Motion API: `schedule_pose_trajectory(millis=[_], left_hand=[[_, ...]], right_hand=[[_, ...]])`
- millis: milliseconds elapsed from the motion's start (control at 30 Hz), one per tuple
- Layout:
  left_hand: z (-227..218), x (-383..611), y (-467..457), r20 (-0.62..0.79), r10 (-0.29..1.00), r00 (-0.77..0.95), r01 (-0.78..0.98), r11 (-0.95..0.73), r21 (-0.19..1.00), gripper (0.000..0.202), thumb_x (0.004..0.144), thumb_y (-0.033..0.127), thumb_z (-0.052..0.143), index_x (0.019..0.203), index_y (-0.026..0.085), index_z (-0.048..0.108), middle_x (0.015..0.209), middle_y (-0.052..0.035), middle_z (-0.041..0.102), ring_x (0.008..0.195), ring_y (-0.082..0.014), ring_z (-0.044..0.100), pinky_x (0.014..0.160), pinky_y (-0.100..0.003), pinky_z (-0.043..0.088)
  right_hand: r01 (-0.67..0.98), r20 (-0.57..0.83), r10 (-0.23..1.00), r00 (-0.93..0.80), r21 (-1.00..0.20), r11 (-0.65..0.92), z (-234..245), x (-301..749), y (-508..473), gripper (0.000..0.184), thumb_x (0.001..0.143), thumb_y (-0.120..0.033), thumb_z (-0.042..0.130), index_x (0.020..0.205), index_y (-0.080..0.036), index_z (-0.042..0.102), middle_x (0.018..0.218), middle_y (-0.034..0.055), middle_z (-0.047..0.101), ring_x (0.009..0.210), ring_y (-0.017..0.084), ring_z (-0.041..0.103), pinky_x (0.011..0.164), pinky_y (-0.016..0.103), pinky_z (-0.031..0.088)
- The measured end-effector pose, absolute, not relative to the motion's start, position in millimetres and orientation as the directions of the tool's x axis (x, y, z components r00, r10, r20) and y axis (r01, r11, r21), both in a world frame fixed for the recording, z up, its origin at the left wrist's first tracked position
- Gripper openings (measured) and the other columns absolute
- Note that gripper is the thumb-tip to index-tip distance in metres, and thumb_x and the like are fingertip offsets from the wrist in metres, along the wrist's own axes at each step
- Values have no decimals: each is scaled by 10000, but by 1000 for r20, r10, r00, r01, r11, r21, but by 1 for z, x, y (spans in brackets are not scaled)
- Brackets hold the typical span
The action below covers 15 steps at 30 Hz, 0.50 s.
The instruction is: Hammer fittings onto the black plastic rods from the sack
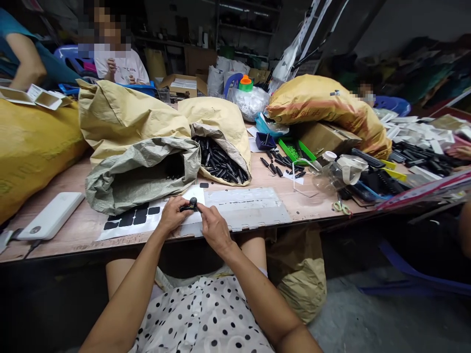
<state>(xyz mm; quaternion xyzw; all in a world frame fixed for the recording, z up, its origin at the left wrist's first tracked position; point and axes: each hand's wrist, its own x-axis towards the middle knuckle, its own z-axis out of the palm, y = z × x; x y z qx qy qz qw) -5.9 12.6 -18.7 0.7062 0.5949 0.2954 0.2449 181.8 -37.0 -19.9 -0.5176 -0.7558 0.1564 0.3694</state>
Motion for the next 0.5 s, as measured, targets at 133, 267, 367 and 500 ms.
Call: schedule_pose_trajectory(millis=[133,267,367,500], left_hand=[[-19,-5,13,122,985,124,692,-174,701,111,750,214,749,844,271,768,844,-8,670,904,-238,550,839,-354,467],[-19,-5,13,110,988,112,690,-157,707,100,740,203,741,813,269,759,827,-5,668,901,-236,551,832,-351,468],[-19,-4,12,114,988,107,683,-156,714,133,730,195,737,825,280,772,836,-2,684,910,-238,558,839,-355,474],[-20,-4,12,131,985,114,672,-174,720,171,736,194,725,858,295,790,860,0,710,926,-241,569,845,-361,487]], right_hand=[[714,398,894,-204,-564,414,-18,180,-41,470,1021,-182,430,1428,-284,641,938,44,615,843,179,633,769,252,544],[783,337,914,-224,-497,375,-17,177,-42,487,1003,-156,447,1418,-306,653,914,36,605,779,167,606,701,228,519],[803,311,928,-204,-489,340,-13,178,-41,490,1005,-152,425,1411,-291,662,923,41,613,815,174,626,736,236,532],[801,347,926,-150,-507,320,-6,182,-42,498,1018,-162,402,1444,-276,635,965,48,627,896,176,650,820,249,550]])
